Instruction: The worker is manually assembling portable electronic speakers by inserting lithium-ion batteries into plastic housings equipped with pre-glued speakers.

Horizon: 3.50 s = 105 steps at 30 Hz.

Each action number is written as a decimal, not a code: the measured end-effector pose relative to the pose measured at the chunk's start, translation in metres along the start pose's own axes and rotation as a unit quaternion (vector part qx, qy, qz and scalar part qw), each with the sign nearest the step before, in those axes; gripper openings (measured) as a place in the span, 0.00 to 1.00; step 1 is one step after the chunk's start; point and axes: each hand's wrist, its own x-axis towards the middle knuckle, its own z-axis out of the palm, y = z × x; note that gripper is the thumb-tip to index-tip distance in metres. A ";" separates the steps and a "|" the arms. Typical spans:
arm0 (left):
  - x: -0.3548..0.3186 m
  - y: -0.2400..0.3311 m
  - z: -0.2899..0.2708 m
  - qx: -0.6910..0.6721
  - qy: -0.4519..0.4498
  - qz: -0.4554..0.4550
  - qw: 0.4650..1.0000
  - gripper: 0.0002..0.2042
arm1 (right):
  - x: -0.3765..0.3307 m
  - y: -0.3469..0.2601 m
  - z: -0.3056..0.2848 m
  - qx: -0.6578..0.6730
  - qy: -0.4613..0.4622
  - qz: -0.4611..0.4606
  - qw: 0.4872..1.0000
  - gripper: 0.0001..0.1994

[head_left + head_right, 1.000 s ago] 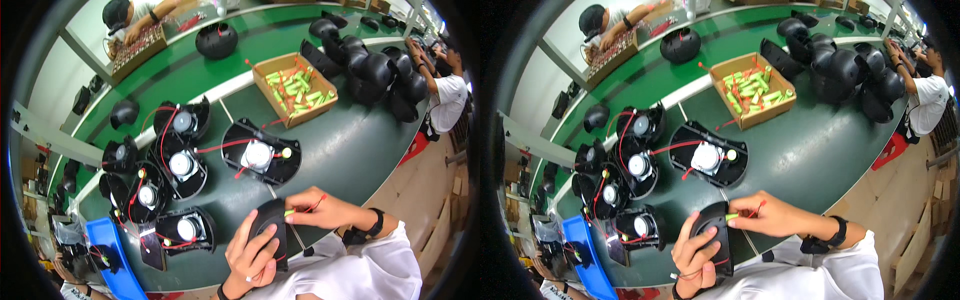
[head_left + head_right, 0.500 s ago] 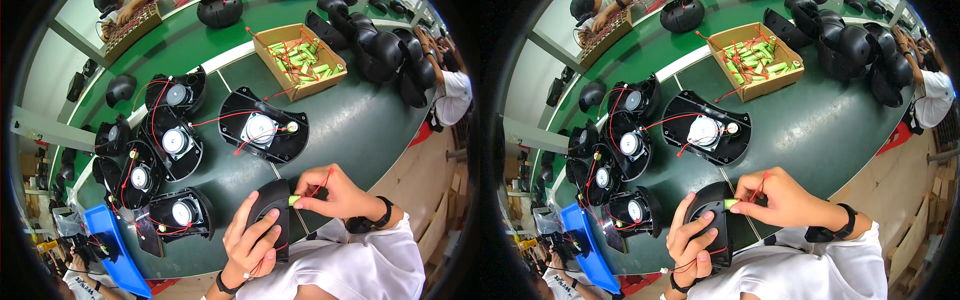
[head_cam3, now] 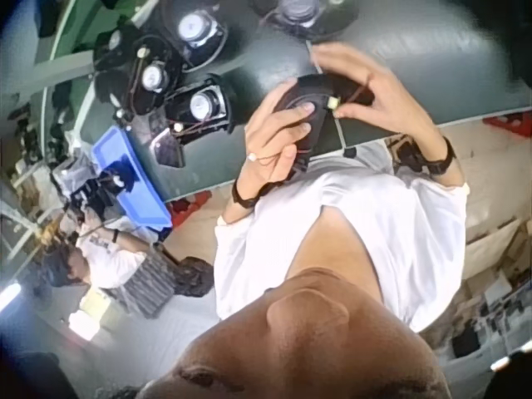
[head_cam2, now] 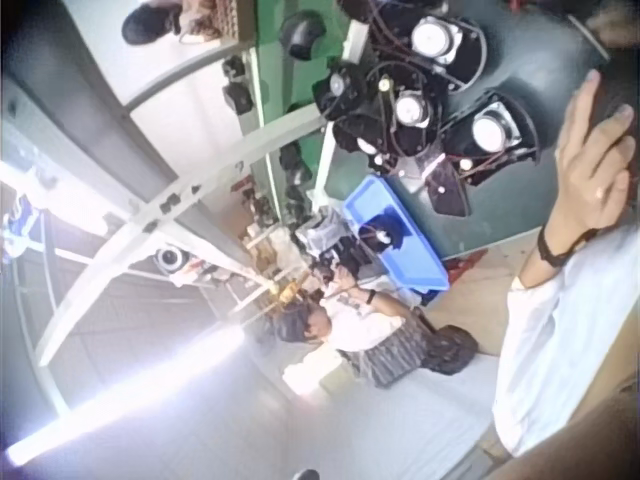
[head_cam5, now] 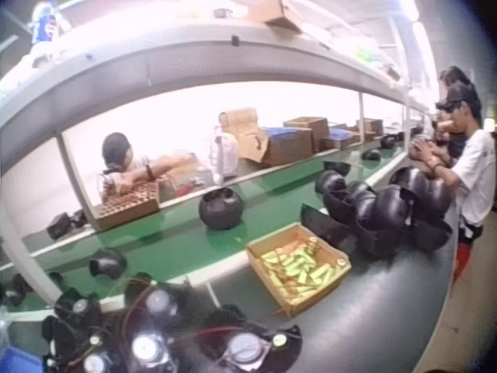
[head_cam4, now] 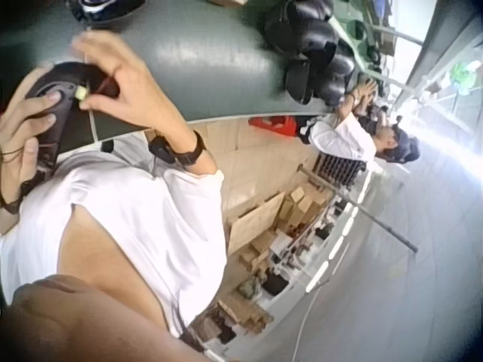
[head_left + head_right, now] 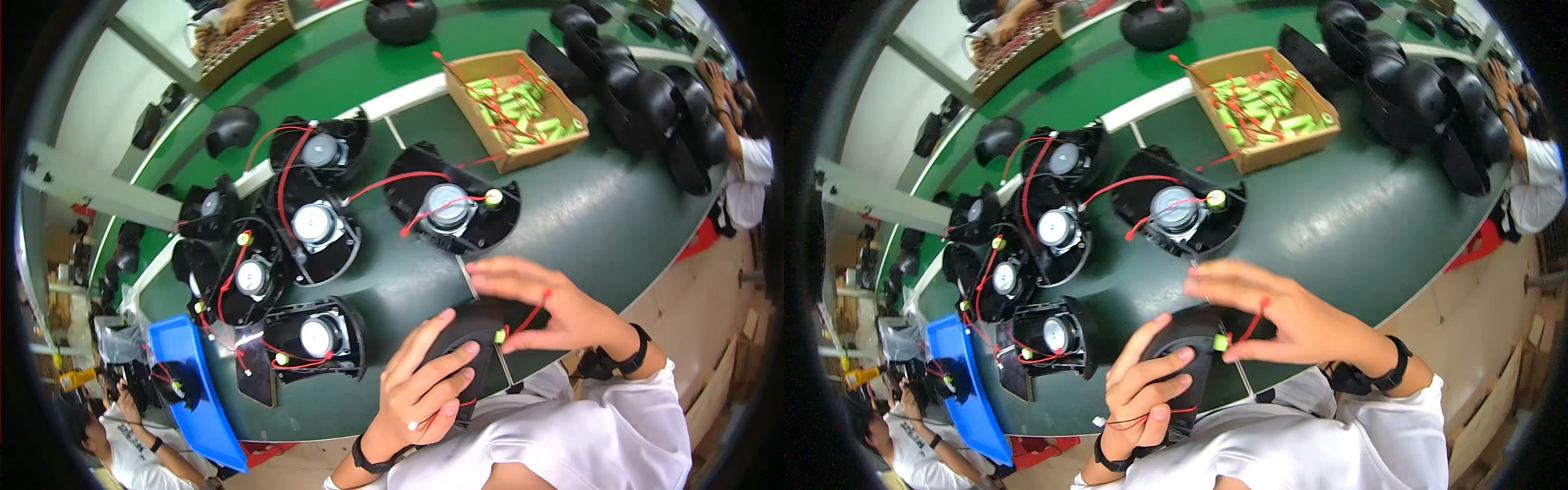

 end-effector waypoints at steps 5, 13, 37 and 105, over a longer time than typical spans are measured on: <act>0.000 0.000 -0.006 -0.025 -0.053 0.025 0.998 0.16 | -0.006 0.004 0.009 0.064 -0.011 -0.014 0.998 0.25; -0.003 -0.003 -0.009 -0.039 -0.036 0.039 0.998 0.13 | -0.007 0.006 0.019 -0.022 0.050 -0.061 0.997 0.26; 0.002 0.026 -0.036 0.093 -0.162 0.138 0.973 0.09 | 0.371 0.010 -0.091 0.255 0.176 0.165 0.936 0.08; -0.007 -0.071 0.047 -0.260 -0.132 0.043 0.956 0.09 | 0.552 -0.009 0.079 -0.255 0.071 -0.043 0.963 0.14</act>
